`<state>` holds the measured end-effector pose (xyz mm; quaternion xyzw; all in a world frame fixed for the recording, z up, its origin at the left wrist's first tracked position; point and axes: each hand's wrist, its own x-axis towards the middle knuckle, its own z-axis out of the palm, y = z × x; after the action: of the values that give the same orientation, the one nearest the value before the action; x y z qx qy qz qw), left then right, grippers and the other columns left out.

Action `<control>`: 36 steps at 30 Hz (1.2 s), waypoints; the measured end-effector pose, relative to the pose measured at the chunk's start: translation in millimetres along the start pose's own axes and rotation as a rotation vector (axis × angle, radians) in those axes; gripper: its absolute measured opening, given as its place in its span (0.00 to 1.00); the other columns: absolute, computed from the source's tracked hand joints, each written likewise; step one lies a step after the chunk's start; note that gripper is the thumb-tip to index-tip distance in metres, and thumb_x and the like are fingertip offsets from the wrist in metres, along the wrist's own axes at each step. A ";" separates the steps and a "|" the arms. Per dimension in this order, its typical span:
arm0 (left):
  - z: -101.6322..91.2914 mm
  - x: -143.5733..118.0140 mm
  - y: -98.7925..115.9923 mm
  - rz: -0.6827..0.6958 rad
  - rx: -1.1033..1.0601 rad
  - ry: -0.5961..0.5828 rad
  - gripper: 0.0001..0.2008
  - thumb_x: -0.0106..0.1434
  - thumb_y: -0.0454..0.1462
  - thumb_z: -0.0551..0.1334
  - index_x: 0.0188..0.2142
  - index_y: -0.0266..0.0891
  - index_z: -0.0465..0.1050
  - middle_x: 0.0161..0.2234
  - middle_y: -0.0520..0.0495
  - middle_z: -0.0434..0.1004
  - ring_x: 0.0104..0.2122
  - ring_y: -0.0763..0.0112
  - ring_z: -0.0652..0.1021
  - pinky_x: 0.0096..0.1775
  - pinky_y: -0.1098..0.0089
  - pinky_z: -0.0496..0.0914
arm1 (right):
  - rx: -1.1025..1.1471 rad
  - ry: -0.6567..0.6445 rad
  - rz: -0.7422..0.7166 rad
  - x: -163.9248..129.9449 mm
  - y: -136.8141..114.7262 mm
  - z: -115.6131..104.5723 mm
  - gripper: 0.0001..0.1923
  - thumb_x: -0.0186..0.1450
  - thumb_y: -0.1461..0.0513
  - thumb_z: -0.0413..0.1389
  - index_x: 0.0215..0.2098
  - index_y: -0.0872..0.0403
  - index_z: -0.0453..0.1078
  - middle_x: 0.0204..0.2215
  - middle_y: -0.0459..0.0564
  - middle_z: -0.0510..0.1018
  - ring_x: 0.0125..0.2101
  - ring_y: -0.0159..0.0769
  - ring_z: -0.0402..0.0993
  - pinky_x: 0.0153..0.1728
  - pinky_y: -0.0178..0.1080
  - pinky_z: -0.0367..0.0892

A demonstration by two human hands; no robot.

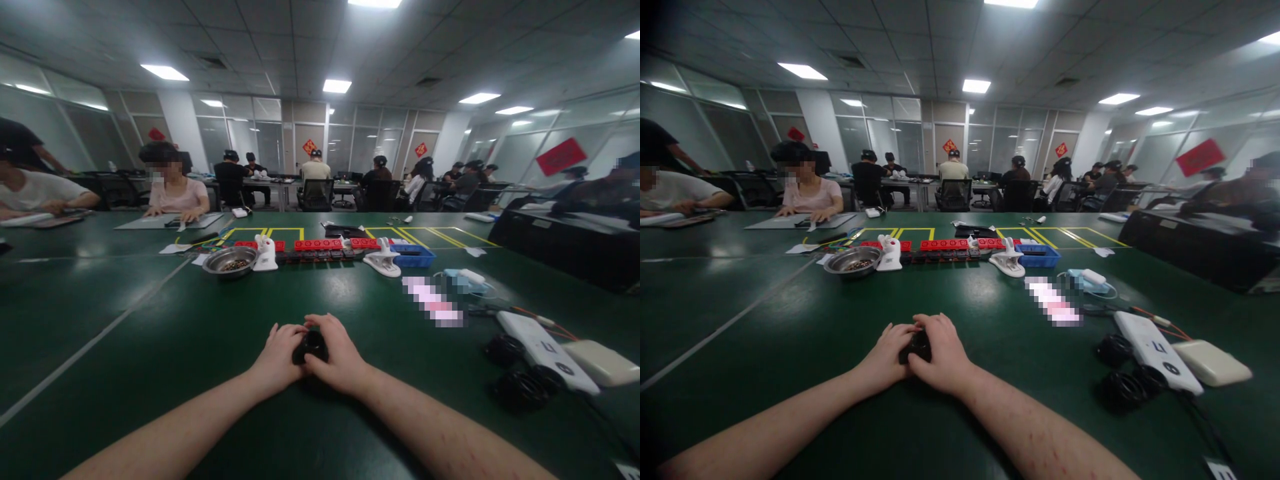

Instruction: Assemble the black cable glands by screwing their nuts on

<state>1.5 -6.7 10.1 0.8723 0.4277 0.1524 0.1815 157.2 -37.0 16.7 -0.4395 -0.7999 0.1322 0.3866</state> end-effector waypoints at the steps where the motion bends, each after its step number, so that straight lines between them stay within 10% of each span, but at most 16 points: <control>1: -0.3 0.0 0.3 -0.003 -0.001 0.000 0.22 0.49 0.42 0.60 0.44 0.43 0.65 0.47 0.45 0.65 0.49 0.58 0.63 0.53 0.47 0.44 | -0.001 0.011 0.013 -0.1 0.2 0.2 0.26 0.50 0.64 0.55 0.47 0.54 0.56 0.41 0.52 0.67 0.43 0.41 0.61 0.48 0.48 0.53; 36: 0.2 0.5 -0.8 0.004 0.009 -0.013 0.23 0.48 0.42 0.61 0.45 0.43 0.64 0.47 0.45 0.65 0.50 0.58 0.63 0.53 0.47 0.45 | 0.041 -0.033 0.011 -0.3 1.4 -2.3 0.30 0.50 0.67 0.53 0.51 0.53 0.53 0.41 0.50 0.67 0.44 0.39 0.61 0.49 0.46 0.52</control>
<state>1.3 -6.0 9.7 0.8748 0.4257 0.1452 0.1800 159.8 -36.7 17.3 -0.4335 -0.8009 0.1577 0.3818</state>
